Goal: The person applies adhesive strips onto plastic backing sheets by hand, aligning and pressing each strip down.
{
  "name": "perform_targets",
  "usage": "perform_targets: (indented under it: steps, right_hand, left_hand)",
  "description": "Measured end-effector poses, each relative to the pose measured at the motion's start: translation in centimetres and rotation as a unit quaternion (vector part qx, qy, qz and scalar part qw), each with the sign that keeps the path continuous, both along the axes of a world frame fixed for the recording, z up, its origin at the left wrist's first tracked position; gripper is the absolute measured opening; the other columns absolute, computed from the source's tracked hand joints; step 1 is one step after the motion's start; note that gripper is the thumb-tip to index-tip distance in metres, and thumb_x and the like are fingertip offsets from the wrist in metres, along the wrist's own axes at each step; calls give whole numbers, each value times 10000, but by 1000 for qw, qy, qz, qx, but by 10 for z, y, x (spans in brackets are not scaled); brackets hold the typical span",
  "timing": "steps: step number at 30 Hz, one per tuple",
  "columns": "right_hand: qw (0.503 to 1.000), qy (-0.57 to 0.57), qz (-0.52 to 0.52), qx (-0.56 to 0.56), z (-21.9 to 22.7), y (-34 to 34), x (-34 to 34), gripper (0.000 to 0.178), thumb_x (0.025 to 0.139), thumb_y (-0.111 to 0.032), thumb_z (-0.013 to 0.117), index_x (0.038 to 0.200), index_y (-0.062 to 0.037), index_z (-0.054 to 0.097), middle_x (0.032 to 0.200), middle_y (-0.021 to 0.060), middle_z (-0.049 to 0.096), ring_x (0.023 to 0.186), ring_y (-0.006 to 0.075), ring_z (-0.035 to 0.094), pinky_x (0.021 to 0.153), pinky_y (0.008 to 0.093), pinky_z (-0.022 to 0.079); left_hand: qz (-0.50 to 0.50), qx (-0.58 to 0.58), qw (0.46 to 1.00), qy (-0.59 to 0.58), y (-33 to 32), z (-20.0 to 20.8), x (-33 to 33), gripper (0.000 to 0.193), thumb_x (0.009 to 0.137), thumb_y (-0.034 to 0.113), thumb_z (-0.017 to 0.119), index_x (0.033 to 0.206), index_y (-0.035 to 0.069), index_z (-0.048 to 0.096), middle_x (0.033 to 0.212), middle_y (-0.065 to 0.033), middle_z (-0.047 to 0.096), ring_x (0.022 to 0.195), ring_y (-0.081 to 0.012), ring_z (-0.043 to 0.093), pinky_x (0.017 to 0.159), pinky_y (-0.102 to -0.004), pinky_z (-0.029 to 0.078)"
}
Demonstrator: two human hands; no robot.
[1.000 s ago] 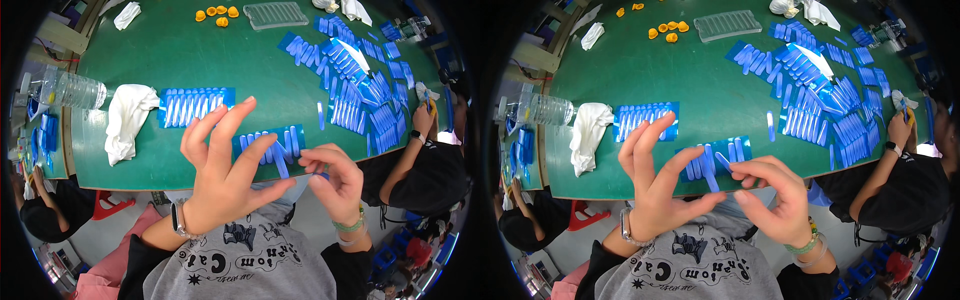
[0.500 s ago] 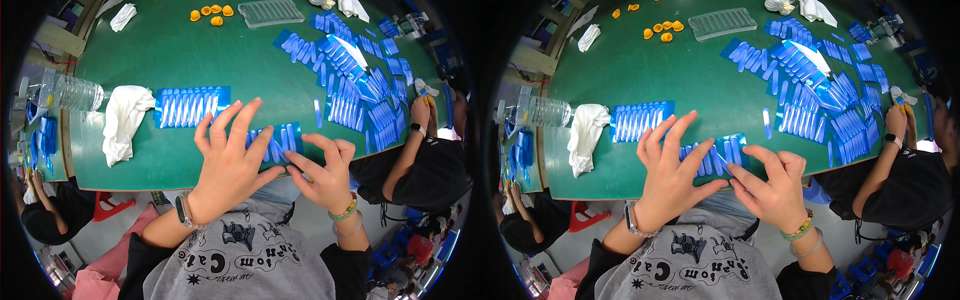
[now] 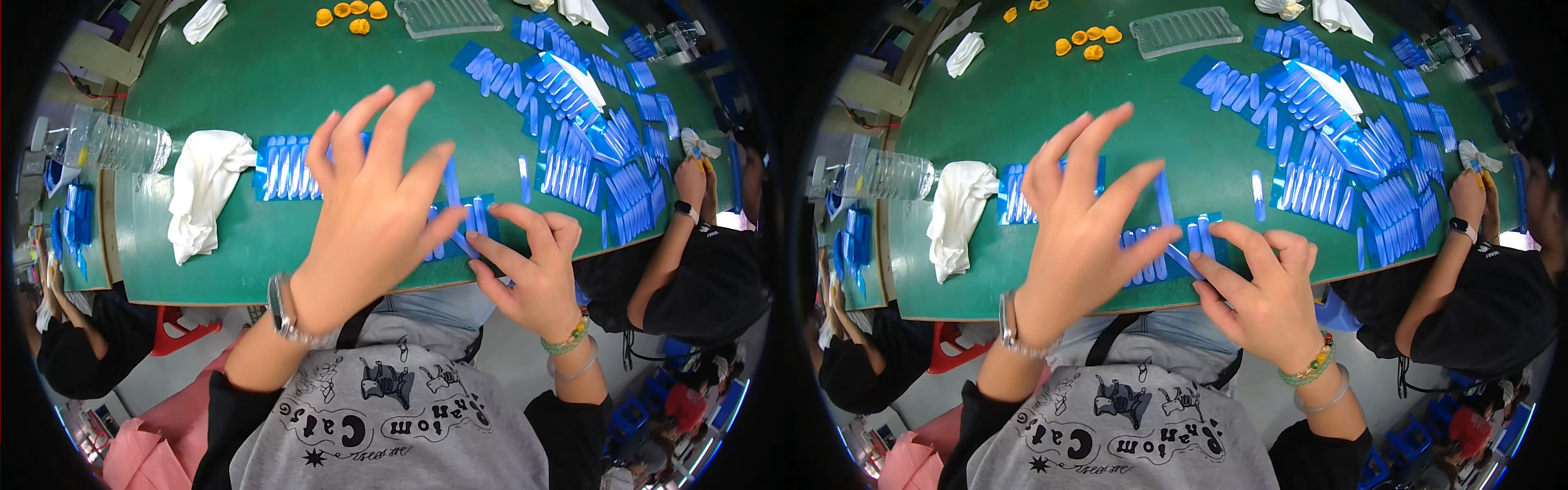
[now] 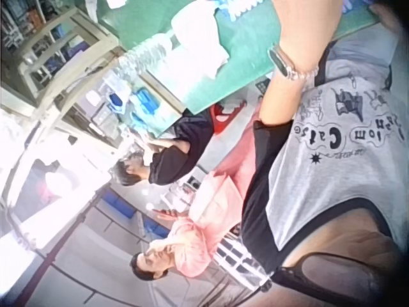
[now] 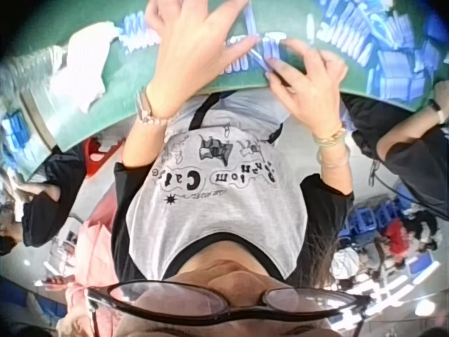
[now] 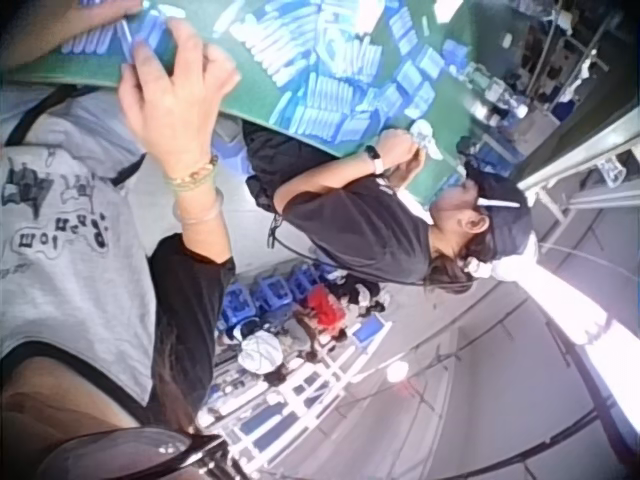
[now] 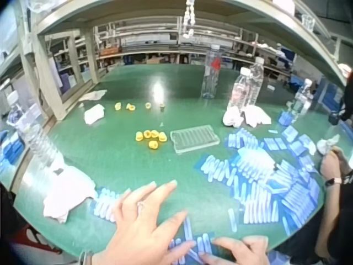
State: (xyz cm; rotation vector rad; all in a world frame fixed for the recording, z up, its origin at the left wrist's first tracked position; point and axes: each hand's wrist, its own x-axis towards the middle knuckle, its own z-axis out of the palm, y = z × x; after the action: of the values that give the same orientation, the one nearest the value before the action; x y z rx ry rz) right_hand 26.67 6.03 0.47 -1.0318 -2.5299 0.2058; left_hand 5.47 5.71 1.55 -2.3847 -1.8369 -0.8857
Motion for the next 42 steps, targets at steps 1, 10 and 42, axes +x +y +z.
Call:
perform_targets:
  steps: [1,10,42]
  right_hand:
    - [1000,2,-2,-3,-1,1,0,317,636,-192,747,949,-181,701,1183,-31,543,915,225,406,789,341,317]
    - [999,7,3,-44,4,1,0,343,620,-154,717,962,-159,698,1191,-14,541,905,231,414,777,345,327]
    - [999,-3,21,-36,6,8,4,358,607,-79,641,951,-146,713,1174,2,553,910,237,431,778,352,341]
  left_hand:
    - [18,-24,998,51,6,4,1,514,609,300,784,1051,86,633,1377,-121,399,1244,-361,335,997,-496,241]
    - [53,-49,994,83,-48,-10,27,480,701,449,699,1010,86,642,1364,-143,431,1244,-322,354,1013,-494,190]
    - [106,2,994,25,-44,-32,48,453,588,325,709,938,54,610,1360,-199,419,1252,-346,346,980,-482,227]
